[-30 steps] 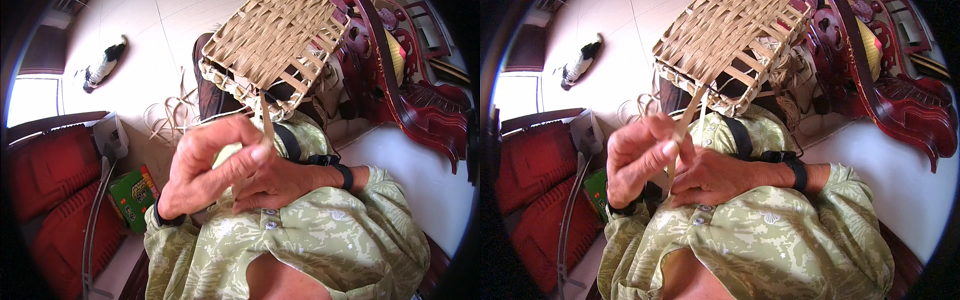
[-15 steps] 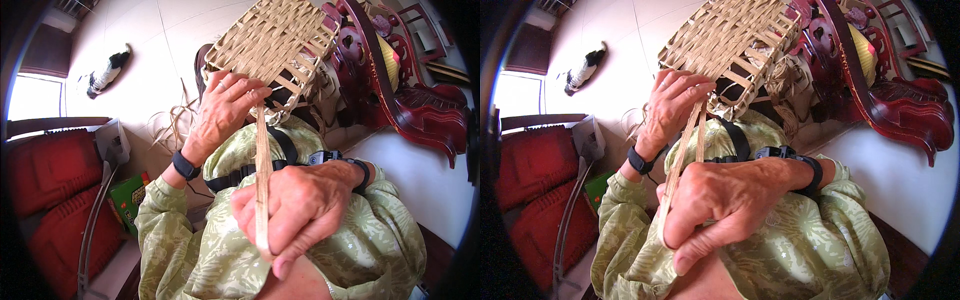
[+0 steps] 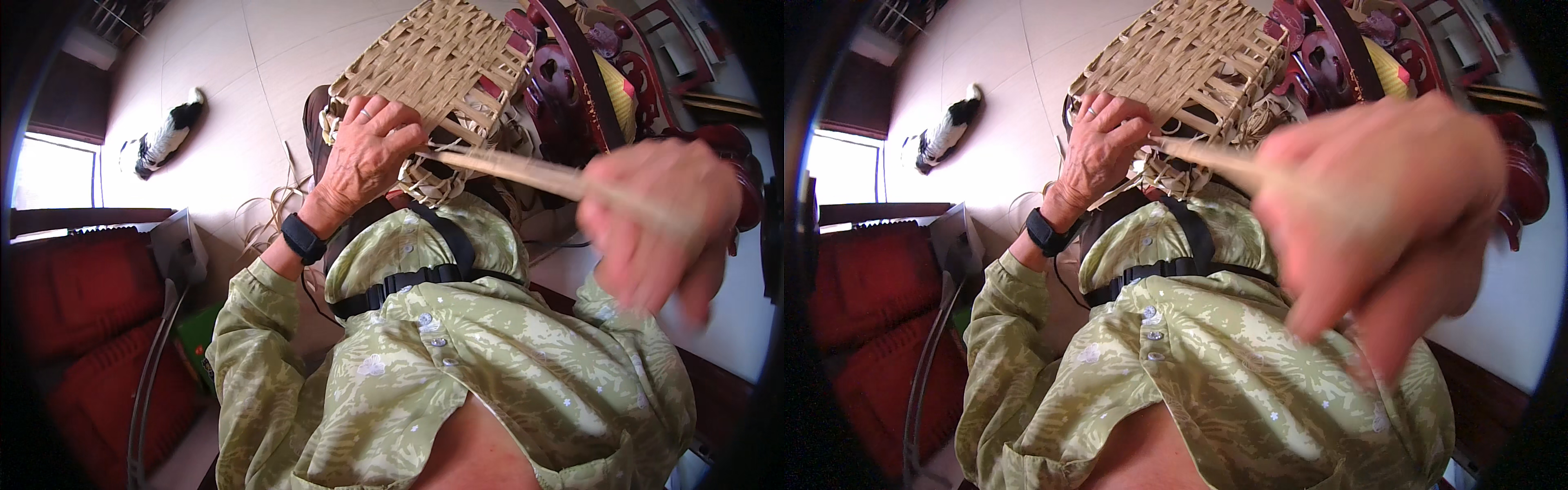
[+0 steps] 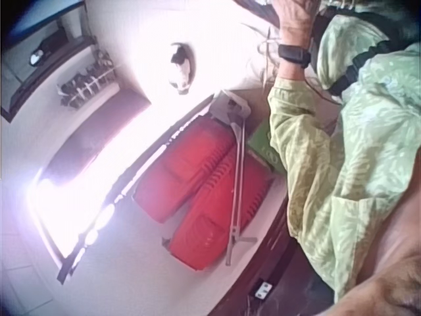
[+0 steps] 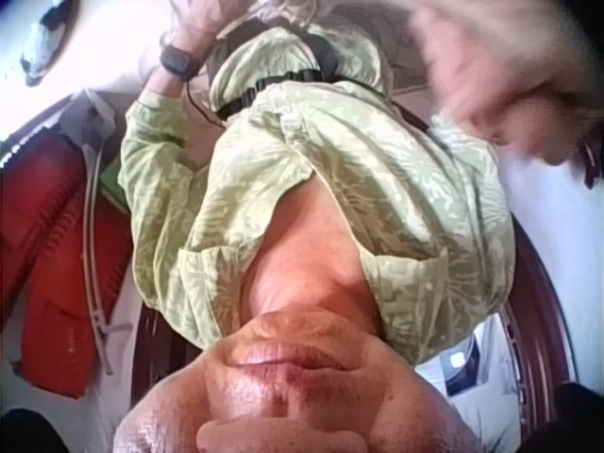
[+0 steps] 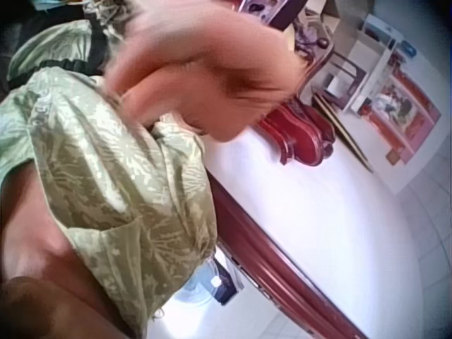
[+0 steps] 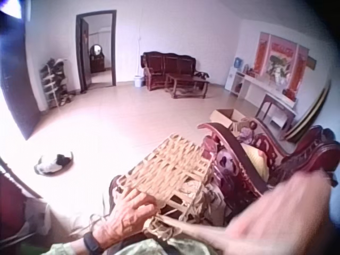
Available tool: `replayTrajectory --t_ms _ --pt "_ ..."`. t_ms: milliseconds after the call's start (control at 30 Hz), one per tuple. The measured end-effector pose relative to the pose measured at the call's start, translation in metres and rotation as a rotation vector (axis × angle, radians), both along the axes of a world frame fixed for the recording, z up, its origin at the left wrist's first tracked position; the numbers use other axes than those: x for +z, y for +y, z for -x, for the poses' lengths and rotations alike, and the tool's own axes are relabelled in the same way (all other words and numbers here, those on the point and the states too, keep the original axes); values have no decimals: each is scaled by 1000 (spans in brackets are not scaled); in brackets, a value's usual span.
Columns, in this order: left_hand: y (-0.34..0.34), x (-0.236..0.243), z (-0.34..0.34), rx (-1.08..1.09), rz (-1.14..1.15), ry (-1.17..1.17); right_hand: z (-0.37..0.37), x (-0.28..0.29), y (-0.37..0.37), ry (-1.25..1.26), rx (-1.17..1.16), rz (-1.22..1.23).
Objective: The person weaves a basket using light-colored flexible strips by hand, threading the strips through the existing woven structure and tucking them in to secure the rim.
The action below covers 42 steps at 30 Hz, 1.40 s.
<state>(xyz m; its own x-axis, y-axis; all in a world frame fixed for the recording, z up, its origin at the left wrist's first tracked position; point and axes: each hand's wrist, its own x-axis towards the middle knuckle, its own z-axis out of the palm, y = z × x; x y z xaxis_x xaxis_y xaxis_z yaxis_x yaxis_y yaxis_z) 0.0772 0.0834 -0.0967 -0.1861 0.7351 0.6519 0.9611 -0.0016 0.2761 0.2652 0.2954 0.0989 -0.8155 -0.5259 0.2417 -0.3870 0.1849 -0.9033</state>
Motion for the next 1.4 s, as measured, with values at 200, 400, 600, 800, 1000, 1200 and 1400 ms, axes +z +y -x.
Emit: replayTrajectory --t_ms 200,400,600,800,1000,1200,1400 --pt "34 3 5 -13 -22 49 37 24 55 458 -767 -258" --pt "68 43 29 157 -128 69 109 -33 87 708 -1553 -635" --pt "53 45 31 381 -67 59 35 -131 11 215 -1323 -201" --pt "46 47 21 434 -13 -81 66 -169 -51 -309 -1075 292" --pt "33 18 -9 455 107 -145 92 -168 -55 -593 -1017 507" --pt "29 12 -14 460 77 -134 90 -196 -67 -574 -969 853" --pt "27 6 -7 424 16 -209 92 -202 -75 -484 -1026 887"
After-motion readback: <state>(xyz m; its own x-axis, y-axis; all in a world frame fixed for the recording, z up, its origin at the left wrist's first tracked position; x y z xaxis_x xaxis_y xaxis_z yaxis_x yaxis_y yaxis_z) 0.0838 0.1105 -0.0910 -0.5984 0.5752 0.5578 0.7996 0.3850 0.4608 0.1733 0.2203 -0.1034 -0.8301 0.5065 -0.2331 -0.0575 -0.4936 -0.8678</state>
